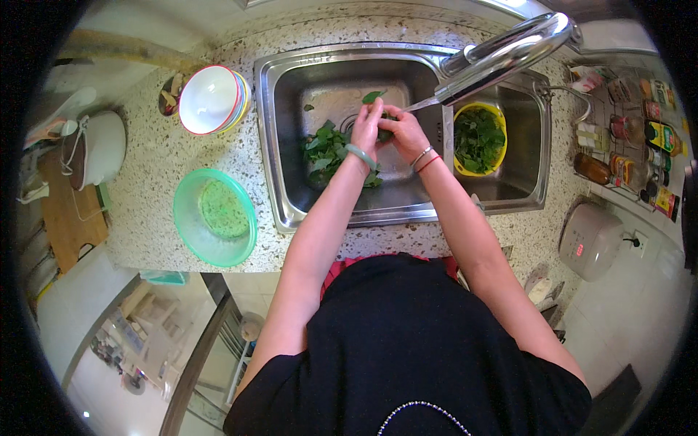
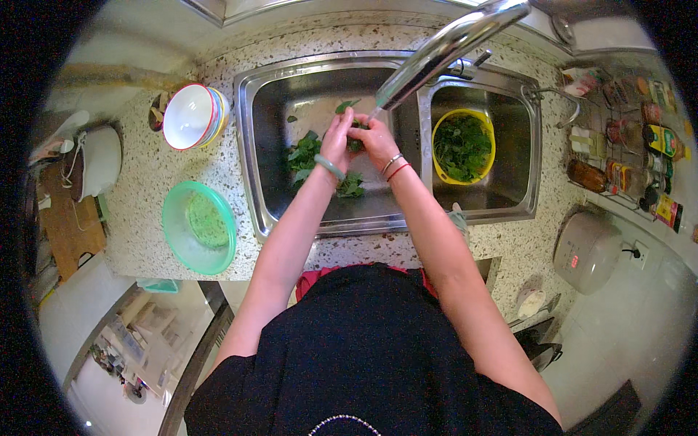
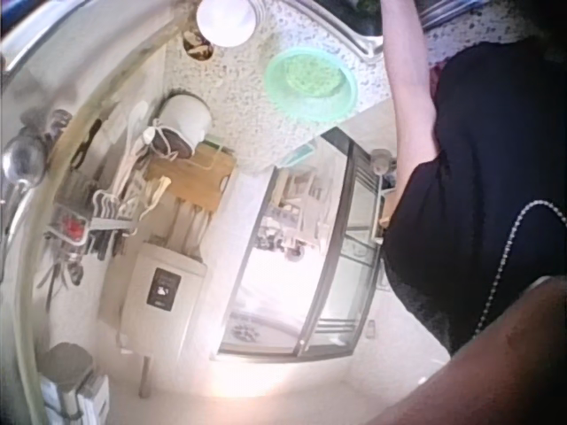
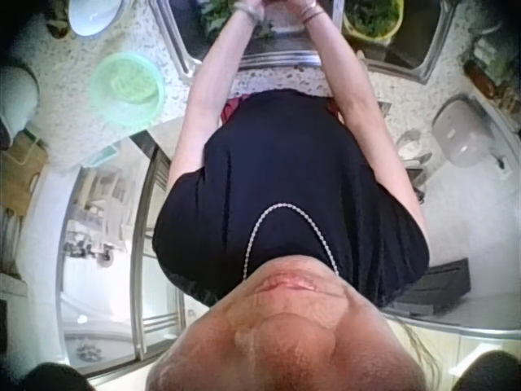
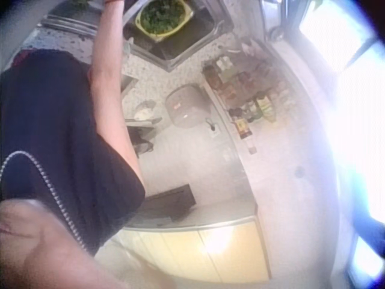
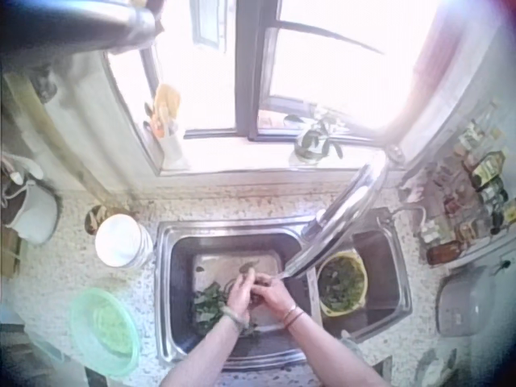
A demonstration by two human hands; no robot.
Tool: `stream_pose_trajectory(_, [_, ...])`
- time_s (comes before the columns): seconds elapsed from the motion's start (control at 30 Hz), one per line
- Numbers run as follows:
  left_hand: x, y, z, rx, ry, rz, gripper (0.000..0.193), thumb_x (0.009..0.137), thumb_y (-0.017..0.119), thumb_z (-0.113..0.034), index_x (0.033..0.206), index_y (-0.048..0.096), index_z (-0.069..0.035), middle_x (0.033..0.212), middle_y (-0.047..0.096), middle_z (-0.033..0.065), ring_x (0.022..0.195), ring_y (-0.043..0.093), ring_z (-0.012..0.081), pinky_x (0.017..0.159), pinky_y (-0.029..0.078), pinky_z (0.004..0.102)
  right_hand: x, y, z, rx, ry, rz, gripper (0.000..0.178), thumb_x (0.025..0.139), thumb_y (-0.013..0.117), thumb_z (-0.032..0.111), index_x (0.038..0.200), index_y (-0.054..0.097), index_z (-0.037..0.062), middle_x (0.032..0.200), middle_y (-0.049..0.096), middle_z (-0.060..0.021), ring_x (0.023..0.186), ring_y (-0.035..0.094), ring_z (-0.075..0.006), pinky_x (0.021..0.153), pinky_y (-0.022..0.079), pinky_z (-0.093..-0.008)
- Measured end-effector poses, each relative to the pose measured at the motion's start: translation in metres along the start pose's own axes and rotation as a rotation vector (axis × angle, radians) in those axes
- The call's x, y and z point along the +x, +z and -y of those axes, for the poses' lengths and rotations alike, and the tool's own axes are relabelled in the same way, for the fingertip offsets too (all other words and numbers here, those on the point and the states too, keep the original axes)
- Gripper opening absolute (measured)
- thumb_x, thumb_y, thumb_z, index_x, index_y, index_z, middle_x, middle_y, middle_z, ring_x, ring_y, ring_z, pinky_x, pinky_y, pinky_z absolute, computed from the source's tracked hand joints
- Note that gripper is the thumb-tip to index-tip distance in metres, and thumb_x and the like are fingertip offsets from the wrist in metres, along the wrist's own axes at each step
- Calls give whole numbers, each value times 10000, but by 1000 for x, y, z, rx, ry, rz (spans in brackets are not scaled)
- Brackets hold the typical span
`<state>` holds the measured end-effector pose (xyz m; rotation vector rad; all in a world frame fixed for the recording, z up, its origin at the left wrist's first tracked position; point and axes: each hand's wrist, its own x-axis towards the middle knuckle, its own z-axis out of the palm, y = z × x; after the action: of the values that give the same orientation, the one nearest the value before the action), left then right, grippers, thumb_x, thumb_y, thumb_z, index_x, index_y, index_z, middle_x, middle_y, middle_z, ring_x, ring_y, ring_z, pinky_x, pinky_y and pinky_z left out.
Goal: The person washes leafy green vegetables under running tap water in a double-basin stainless steel sink. They handle the greens by hand, rinsing them and placing the cleaned leaves into a yellow colander in the adjacent basin. The process continues until the colander is filled with washed greens.
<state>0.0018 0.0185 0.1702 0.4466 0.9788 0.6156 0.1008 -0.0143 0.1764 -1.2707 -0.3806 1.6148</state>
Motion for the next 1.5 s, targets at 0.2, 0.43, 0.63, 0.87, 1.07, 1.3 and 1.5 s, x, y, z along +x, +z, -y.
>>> stream_pose_trajectory(0.2, [26,-29,23,-353,-26,82,291,912,404,-323,1077,503,-105,1016,565,51,941,532,197,802,436,374,-15,-4,9,315,-1,0,387,778,535,8,1159,470,-12,1082,550,-91,983,515,-188,857,390,-321])
stream_pose_trajectory(0.43, [-12,0,16,-245,58,97,211,917,414,-199,1077,483,-80,1030,558,44,911,545,160,798,437,333,-5,-29,-15,479,-137,-154,301,858,483,104,1137,481,-7,1088,541,-92,998,510,-194,876,397,-335])
stream_pose_trajectory(0.63, [-24,11,11,-101,92,72,225,883,488,-175,1098,482,-109,1046,555,37,942,531,174,790,438,395,-12,-13,3,522,-105,-64,327,855,458,151,1145,491,3,1111,531,-94,1035,487,-202,911,372,-336])
stream_pose_trajectory(0.87, [-11,-5,-2,-153,44,-119,222,908,444,-214,1076,481,-74,1029,559,48,927,537,189,756,464,372,-27,-12,9,73,-233,-60,446,736,580,42,1169,484,-5,1058,542,-68,983,495,-139,836,384,-253])
stream_pose_trajectory(1.07, [-12,-1,-5,-121,21,-55,210,909,444,-220,1063,476,-81,1030,551,64,938,533,184,723,490,357,-29,-11,-1,-141,-135,-316,320,726,648,78,1021,559,-8,810,581,-41,715,557,-112,639,454,-227])
stream_pose_trajectory(1.3, [-35,27,-16,156,124,17,244,836,579,-187,1033,477,-85,930,571,22,808,566,137,630,510,273,-21,-8,6,-274,-108,-361,136,762,616,83,837,567,-20,736,583,-44,587,564,-110,501,472,-227])
stream_pose_trajectory(1.5, [-10,-2,-12,65,59,-144,190,825,591,-156,985,538,-71,919,592,30,774,578,129,616,500,235,-20,-17,1,13,-113,-210,197,800,572,75,974,548,-14,847,588,-76,705,594,-121,600,509,-246])
